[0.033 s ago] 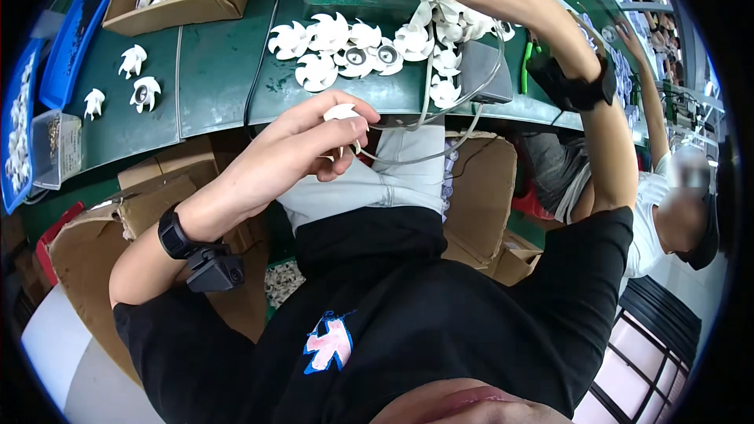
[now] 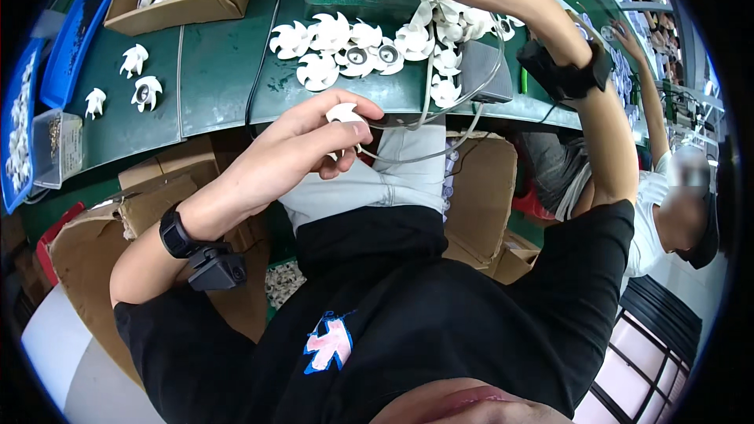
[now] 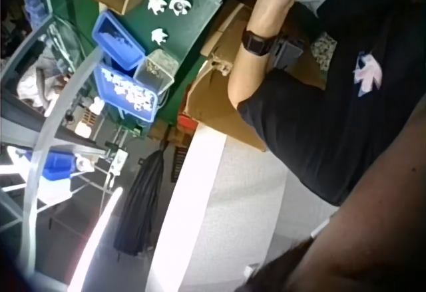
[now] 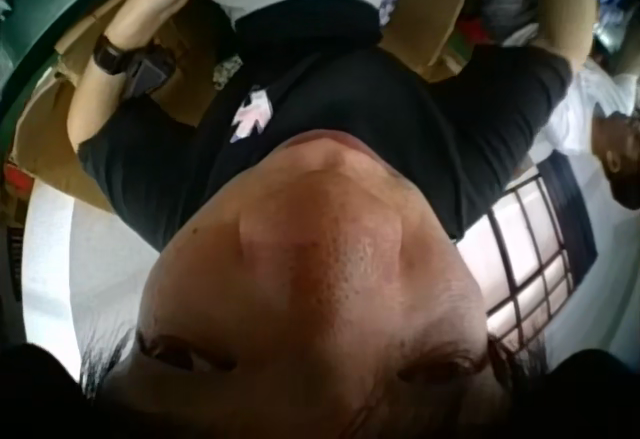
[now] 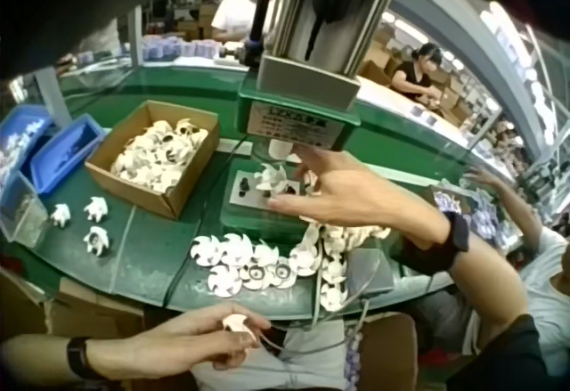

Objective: Assembling small plastic fan components by hand and using a manual press.

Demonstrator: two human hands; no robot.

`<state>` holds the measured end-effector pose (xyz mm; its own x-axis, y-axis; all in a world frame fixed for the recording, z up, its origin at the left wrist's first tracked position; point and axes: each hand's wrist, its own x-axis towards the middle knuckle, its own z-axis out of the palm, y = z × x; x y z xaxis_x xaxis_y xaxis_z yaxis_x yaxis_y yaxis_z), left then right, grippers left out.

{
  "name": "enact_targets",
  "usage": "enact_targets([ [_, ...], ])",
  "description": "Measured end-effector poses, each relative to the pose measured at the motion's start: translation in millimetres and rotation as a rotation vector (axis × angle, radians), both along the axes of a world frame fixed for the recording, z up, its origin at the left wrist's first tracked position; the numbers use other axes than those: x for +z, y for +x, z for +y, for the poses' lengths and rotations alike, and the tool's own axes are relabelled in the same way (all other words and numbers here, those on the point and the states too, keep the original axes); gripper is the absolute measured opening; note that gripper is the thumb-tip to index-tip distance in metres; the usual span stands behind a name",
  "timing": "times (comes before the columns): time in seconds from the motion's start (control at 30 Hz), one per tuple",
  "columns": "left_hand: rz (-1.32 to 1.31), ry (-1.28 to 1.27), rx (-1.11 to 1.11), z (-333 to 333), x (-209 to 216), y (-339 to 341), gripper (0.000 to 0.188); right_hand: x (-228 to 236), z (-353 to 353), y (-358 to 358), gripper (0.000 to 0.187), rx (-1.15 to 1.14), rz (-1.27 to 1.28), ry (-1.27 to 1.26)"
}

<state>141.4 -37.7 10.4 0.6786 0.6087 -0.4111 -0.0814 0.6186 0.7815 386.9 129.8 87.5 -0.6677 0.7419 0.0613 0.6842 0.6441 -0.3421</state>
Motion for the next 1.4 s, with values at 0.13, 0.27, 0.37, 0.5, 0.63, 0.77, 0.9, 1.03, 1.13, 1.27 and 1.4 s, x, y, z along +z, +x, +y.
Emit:
enact_targets([
  [0.13, 0.021, 0.070, 0.012, 0.6, -0.8, 1.1, 0.037, -29.8, 30.0, -5.1, 0.064, 0.016, 0.167, -0.117],
  [0.27, 0.082, 0.077, 0.007, 1.6, -4.3, -2.4, 0.034, -39.3, 27.4, -12.2, 0.053, -0.035, 0.396, -0.269],
  [0.37, 0.105, 0.086, -0.020, 4.1, -5.8, -1.2, 0.033, -35.9, 25.4, -7.6, 0.045, -0.063, 0.342, -0.036],
  [0.5, 0.141, 0.061, 0.006, 0.6, -12.3, -6.6, 0.032, -9.0, 27.6, -5.4, 0.035, -0.258, 0.376, 0.101],
  [0.63, 0.100, 0.103, 0.011, 4.6, -14.6, -3.3, 0.034, 7.5, 37.3, 81.1, 0.043, -0.366, -0.188, 0.136],
  [0.77, 0.086, 0.070, 0.048, 0.5, -11.2, -1.6, 0.037, -13.4, 14.7, 132.4, 0.052, -0.291, -0.143, 0.093],
  [0.9, 0.029, 0.057, 0.034, 8.3, -15.8, 4.4, 0.041, 2.0, -31.8, 93.4, 0.042, -0.326, -0.132, 0.211],
  [1.03, -0.066, 0.077, 0.145, 0.6, -20.4, 6.1, 0.049, -18.7, -78.0, 26.1, 0.032, 0.110, 0.204, -0.165],
  [1.13, -0.170, 0.075, 0.212, 0.2, -21.9, 6.0, 0.054, -37.1, -102.9, -4.7, 0.031, 0.296, 0.441, -0.267],
  [1.27, -0.209, -0.008, 0.152, -1.4, -21.8, 3.4, 0.057, -49.5, -100.7, -14.2, 0.035, 0.348, 0.540, -0.212],
  [1.4, -0.312, -0.003, 0.155, -4.0, -16.1, -2.5, 0.063, -42.6, -97.2, -18.9, 0.044, 0.362, 0.467, -0.360],
])
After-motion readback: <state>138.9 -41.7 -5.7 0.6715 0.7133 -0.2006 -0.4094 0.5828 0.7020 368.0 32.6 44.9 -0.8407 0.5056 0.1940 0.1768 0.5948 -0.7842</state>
